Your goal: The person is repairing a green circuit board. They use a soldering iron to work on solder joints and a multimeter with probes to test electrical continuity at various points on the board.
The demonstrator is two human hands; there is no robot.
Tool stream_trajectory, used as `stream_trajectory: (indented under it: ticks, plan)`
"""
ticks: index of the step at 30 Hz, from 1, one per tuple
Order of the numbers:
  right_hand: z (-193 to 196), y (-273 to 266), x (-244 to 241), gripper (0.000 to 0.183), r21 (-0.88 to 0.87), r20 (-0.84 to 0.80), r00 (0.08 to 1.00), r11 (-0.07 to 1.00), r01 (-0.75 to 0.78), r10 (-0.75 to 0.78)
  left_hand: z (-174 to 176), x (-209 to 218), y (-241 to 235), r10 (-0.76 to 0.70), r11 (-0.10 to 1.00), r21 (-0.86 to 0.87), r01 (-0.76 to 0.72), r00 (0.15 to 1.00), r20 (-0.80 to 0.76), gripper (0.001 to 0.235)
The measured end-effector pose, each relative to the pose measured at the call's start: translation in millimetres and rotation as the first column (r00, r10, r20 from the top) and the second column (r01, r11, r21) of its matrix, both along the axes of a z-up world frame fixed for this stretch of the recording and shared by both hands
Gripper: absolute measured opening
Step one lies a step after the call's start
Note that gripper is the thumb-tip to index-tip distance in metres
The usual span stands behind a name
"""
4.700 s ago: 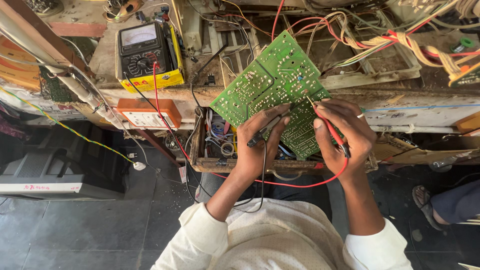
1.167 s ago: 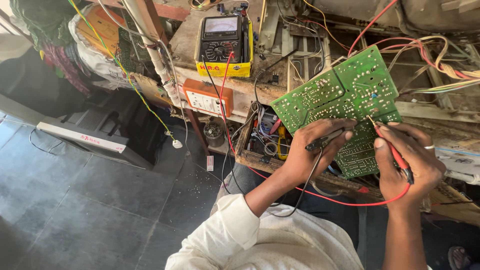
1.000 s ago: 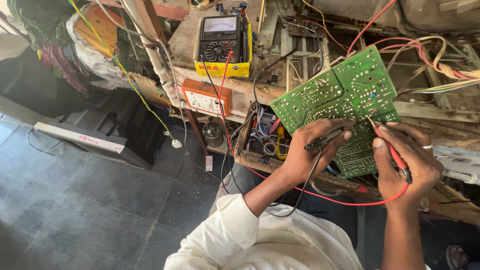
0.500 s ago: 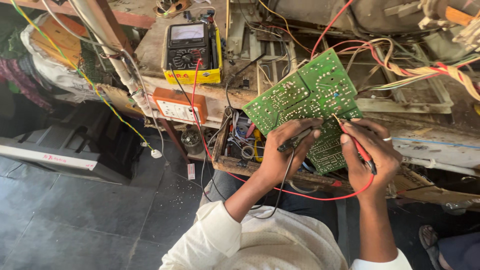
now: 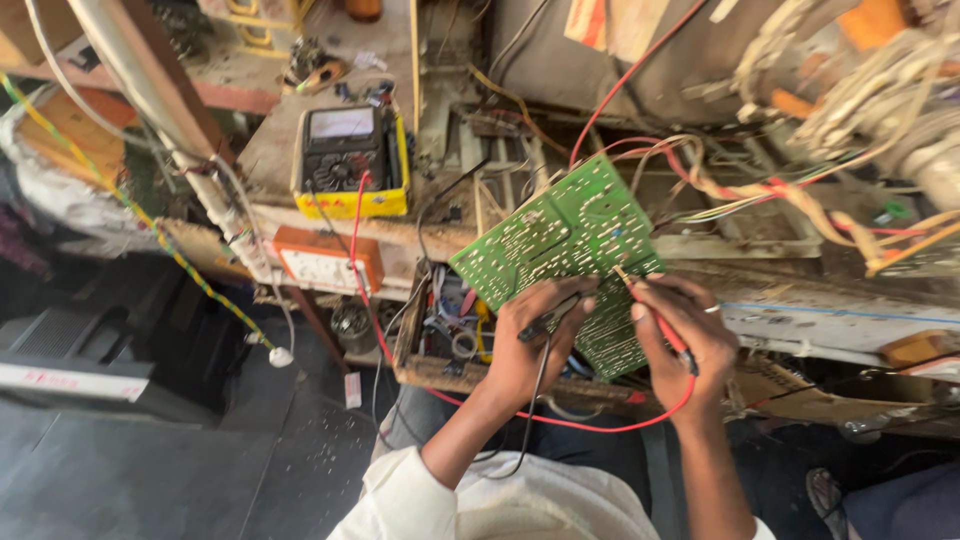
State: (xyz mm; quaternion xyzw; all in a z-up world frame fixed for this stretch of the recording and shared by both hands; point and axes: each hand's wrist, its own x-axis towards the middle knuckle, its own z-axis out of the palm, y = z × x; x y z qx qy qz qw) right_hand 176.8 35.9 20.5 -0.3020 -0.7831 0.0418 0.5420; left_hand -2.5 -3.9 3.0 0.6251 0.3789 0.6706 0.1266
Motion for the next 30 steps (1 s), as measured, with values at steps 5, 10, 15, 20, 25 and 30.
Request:
stream_trajectory:
  ticks: [5, 10, 15, 20, 25, 30]
  plan:
    - [4.1, -2.4, -1.7, 0.023, 0.022, 0.01, 1.0, 1.0, 0.02, -0.02, 4.2, 0.7, -0.9, 0.009, 1.0, 0.0, -0.009, 1.0, -0.008, 0.019]
    - [12.6, -3.9, -4.0, 0.024, 0.033, 0.021, 1.0, 0.999, 0.02, -0.021, 10.7, 1.8, -2.2, 0.012, 0.998, -0.066, -0.011, 1.0, 0.013, 0.02]
    - [2.4, -4.9, 1.1, 0.023, -0.009, 0.002, 1.0, 1.0, -0.009, 0.009, -3.4, 1.8, -1.4, 0.001, 1.0, -0.008, 0.0, 1.0, 0.018, 0.019]
    - [2.3, -1.4, 0.5, 0.023, 0.005, 0.001, 1.0, 1.0, -0.02, 0.02, -4.7, 4.0, -0.5, 0.019, 1.0, -0.019, -0.018, 0.999, 0.037, 0.021]
    - [4.0, 0.5, -1.2, 0.023, -0.011, -0.003, 1.0, 1.0, -0.02, 0.02, -5.0, 4.1, 0.9, 0.023, 1.0, -0.007, -0.023, 0.999, 0.034, 0.022]
    - [1.1, -0.6, 0.3, 0.023, 0.001, 0.0, 1.0, 1.0, -0.018, 0.018, -8.7, 3.6, 0.5, 0.006, 1.0, 0.004, -0.006, 1.0, 0.025, 0.02]
